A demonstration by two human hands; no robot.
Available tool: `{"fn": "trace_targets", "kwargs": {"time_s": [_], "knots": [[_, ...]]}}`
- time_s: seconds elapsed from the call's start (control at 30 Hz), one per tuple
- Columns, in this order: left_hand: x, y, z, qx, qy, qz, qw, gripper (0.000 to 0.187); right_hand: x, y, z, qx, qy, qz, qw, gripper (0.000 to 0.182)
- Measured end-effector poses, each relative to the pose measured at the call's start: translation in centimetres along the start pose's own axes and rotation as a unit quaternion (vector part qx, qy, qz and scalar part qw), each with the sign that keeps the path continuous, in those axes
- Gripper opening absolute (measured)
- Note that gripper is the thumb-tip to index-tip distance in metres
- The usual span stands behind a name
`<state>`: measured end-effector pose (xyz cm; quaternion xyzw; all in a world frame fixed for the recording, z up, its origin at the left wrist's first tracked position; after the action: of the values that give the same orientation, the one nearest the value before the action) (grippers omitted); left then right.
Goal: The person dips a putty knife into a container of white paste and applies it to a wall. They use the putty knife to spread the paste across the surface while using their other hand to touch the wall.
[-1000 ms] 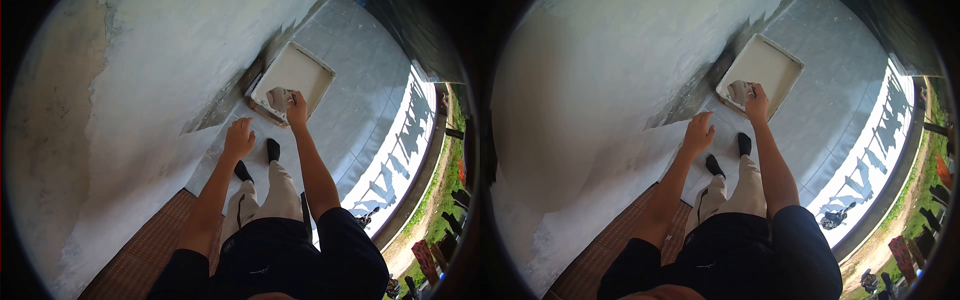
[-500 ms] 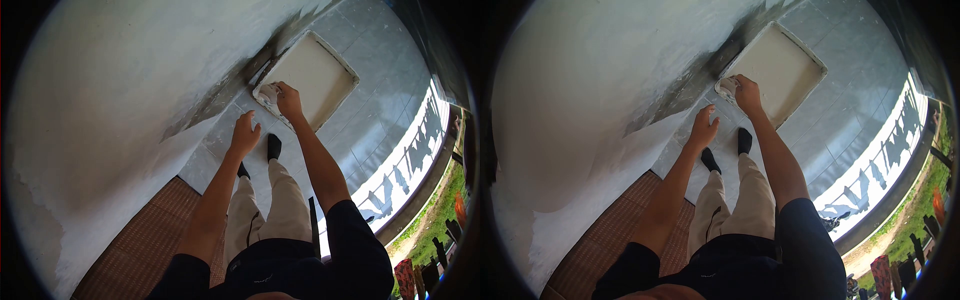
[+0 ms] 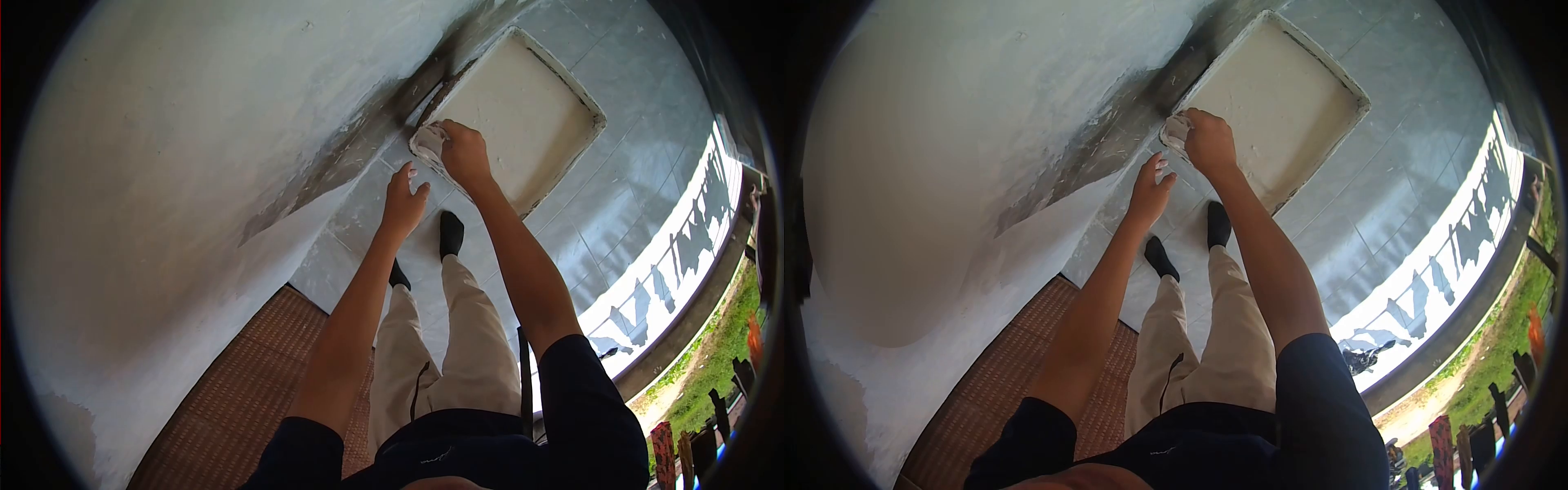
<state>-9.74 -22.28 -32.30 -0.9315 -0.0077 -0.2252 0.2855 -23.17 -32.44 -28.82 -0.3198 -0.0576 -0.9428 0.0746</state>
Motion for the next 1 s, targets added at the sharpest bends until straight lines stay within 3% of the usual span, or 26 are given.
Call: {"fn": "trace_targets", "kwargs": {"time_s": [0.43,1.0], "knots": [[0.4,1.1,1.0,-0.007,-0.009,0.016,1.0,0.062,0.1,1.1,-0.3,-0.05,-0.022,0.009,0.998,0.032],[-0.3,2.1,2.5,0.024,-0.054,0.05,0.997,0.067,1.2,-0.8,-3.1,-0.075,0.103,0.056,0.99,0.035]]}}
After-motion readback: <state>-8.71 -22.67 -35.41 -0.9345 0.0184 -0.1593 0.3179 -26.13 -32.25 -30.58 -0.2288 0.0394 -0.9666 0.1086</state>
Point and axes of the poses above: each hand's wrist, its own y-axis towards the middle knuckle, its own x-axis out of the back of the hand, z = x × y, the point moved 7 cm from there along y, towards the middle knuckle, and after that the axes turned 5 degrees about x, right-handed, at the moved point
